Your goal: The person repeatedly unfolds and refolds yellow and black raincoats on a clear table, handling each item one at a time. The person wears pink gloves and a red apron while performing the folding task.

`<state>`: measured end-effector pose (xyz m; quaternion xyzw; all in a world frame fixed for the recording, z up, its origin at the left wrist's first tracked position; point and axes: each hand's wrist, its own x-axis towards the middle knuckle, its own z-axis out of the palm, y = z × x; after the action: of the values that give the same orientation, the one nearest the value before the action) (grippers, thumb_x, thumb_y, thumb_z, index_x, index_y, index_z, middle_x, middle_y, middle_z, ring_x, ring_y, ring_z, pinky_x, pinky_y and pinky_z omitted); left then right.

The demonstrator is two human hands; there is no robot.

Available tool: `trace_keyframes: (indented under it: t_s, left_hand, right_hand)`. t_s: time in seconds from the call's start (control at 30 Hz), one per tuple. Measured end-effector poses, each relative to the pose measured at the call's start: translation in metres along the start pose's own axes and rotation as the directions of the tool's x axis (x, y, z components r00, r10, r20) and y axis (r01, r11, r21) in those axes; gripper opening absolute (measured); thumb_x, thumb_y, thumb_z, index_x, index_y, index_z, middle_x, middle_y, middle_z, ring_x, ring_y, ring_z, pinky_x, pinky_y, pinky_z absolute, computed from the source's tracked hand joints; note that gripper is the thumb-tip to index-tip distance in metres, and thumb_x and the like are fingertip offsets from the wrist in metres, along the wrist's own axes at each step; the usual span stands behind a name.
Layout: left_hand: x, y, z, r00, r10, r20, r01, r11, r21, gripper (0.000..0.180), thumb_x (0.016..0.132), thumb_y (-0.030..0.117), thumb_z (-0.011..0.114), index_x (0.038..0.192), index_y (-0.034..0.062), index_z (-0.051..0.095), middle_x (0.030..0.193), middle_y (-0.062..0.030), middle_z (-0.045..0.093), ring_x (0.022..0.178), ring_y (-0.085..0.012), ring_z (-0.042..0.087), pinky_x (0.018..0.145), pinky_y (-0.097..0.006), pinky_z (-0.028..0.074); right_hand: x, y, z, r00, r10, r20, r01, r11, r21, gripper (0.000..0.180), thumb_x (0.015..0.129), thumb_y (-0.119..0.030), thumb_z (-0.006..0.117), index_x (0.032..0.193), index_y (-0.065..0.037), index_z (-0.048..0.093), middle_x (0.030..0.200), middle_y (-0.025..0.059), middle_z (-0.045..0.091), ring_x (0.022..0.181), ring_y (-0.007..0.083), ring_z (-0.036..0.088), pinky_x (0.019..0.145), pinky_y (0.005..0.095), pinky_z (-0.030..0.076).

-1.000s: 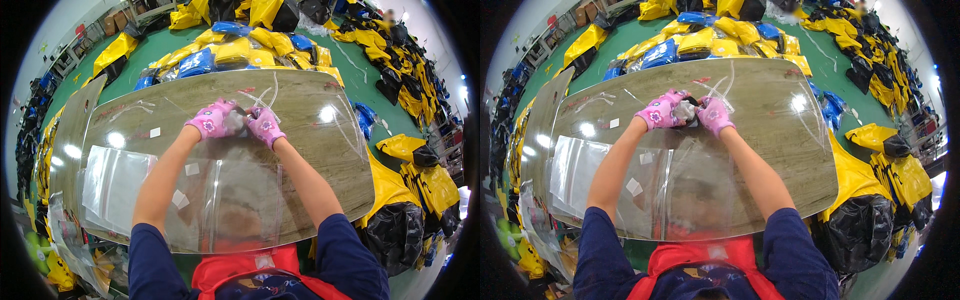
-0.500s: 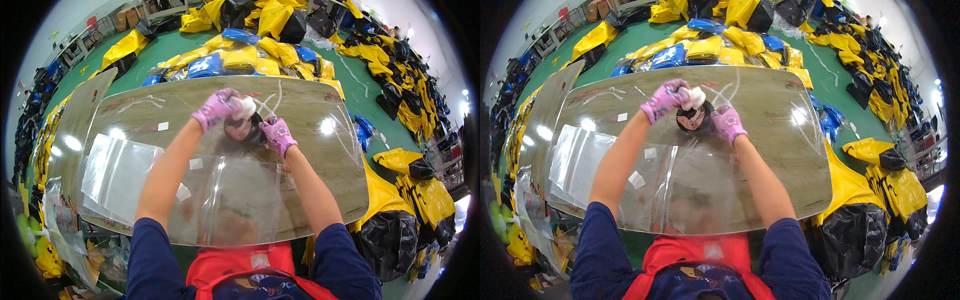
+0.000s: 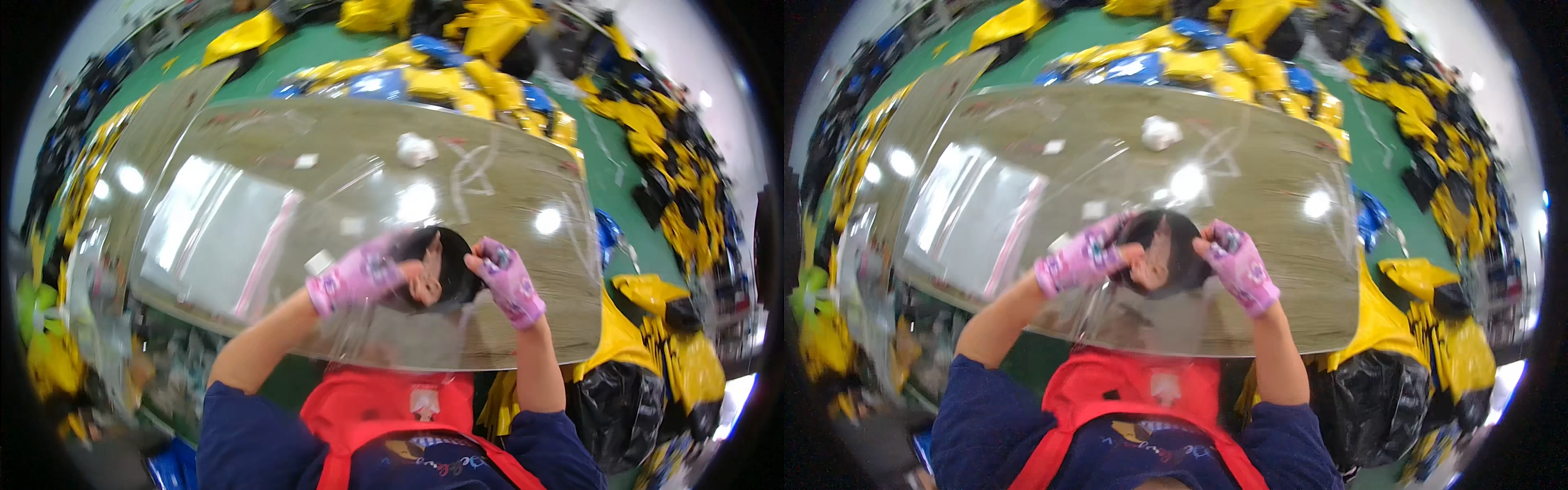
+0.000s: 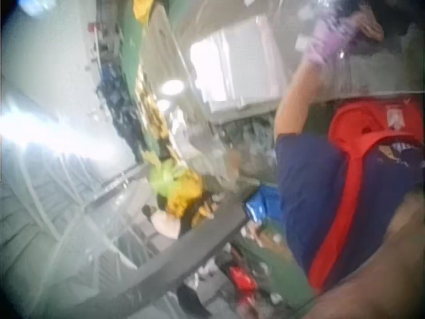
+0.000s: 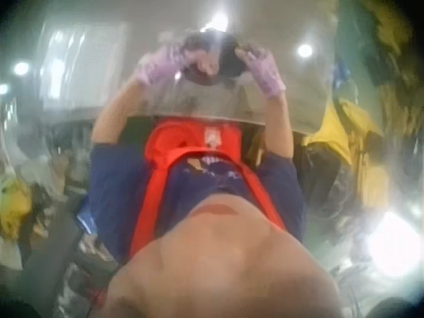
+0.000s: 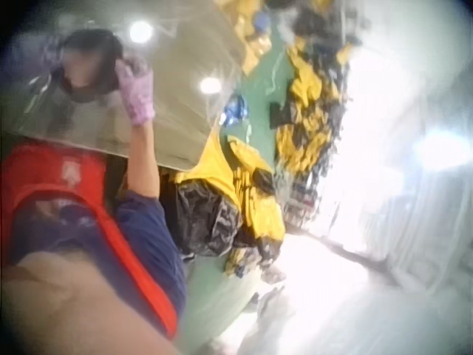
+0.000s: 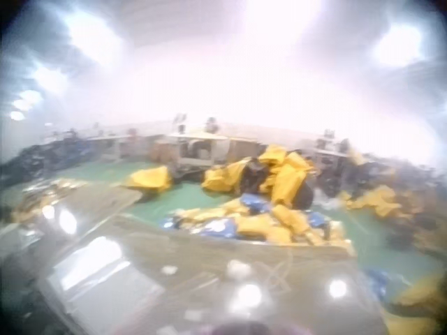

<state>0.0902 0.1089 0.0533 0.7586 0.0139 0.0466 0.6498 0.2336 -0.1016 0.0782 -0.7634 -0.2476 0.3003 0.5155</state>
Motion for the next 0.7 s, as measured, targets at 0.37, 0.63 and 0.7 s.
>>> trace_keyframes:
  t_s: [0.37,0.63,0.7]
  left_hand:
    - [-0.412,-0.147,0.055,0.24,-0.742,-0.626,0.088,0.658,-0.748,0.049,0.09,0.016,0.061,0.133,0.0024,0.042,0.117,-0.0127,0.057,0.095,-0.0207,0.062,0.072,-0.029,0.054]
    - [-0.498,-0.459,0.035,-0.199,-0.889,-0.412,-0.189,0.447,-0.874,0.049,0.086,0.016,0.059,0.131,0.002,0.045,0.11,-0.0149,0.059,0.094,-0.0266,0.061,0.075,-0.038,0.053]
    - [-0.491,-0.534,0.019,-0.31,-0.879,-0.361,-0.115,0.412,-0.904,0.047,0.083,0.017,0.064,0.126,0.002,0.05,0.107,-0.0133,0.061,0.089,-0.0256,0.06,0.076,-0.04,0.05]
  right_hand:
    - [-0.08,0.004,0.124,0.829,0.16,0.536,-0.255,0.961,0.109,0.044,0.092,-0.039,0.059,0.111,0.001,0.055,0.102,0.013,0.066,0.079,0.0163,0.066,0.069,0.0281,0.053]
    - [-0.1,-0.007,0.123,0.87,0.322,0.375,-0.326,0.944,-0.054,0.037,0.095,-0.032,0.053,0.111,0.001,0.054,0.1,0.0147,0.066,0.078,0.0181,0.066,0.066,0.0268,0.053]
    - [-0.093,-0.012,0.119,0.897,0.299,0.324,-0.278,0.954,-0.112,0.035,0.095,-0.031,0.052,0.111,0.001,0.055,0.1,0.0145,0.066,0.078,0.0175,0.067,0.067,0.0264,0.053]
